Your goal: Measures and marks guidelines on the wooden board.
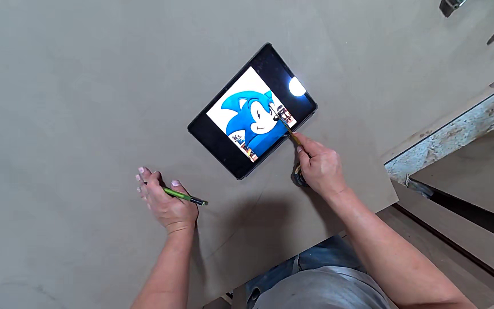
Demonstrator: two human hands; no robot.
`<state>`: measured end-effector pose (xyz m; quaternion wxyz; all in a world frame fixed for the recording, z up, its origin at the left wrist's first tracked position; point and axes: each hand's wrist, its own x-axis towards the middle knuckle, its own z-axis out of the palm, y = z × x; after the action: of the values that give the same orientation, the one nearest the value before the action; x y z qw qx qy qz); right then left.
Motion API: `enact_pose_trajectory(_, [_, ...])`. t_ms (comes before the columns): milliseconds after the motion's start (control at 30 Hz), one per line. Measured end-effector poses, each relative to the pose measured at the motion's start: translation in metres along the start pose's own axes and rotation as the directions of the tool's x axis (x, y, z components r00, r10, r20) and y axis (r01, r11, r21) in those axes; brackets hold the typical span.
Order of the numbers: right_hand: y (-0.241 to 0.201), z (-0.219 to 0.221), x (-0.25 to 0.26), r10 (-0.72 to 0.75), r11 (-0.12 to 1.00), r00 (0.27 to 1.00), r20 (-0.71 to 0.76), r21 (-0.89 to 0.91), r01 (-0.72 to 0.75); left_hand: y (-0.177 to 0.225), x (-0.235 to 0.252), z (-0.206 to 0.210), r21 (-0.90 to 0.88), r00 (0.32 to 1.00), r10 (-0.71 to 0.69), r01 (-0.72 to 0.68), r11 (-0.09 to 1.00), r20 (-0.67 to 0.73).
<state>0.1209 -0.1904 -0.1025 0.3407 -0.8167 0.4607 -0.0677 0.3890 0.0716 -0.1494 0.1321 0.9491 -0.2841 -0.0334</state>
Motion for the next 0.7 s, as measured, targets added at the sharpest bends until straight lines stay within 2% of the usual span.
enact_pose_trajectory(700, [-0.0013,0.0014,0.0007,-0.012,1.000,1.000,-0.014,-0.027,0.011,0.0003,0.0005,-0.0023,-0.034,0.999,-0.026,0.027,0.999,0.023])
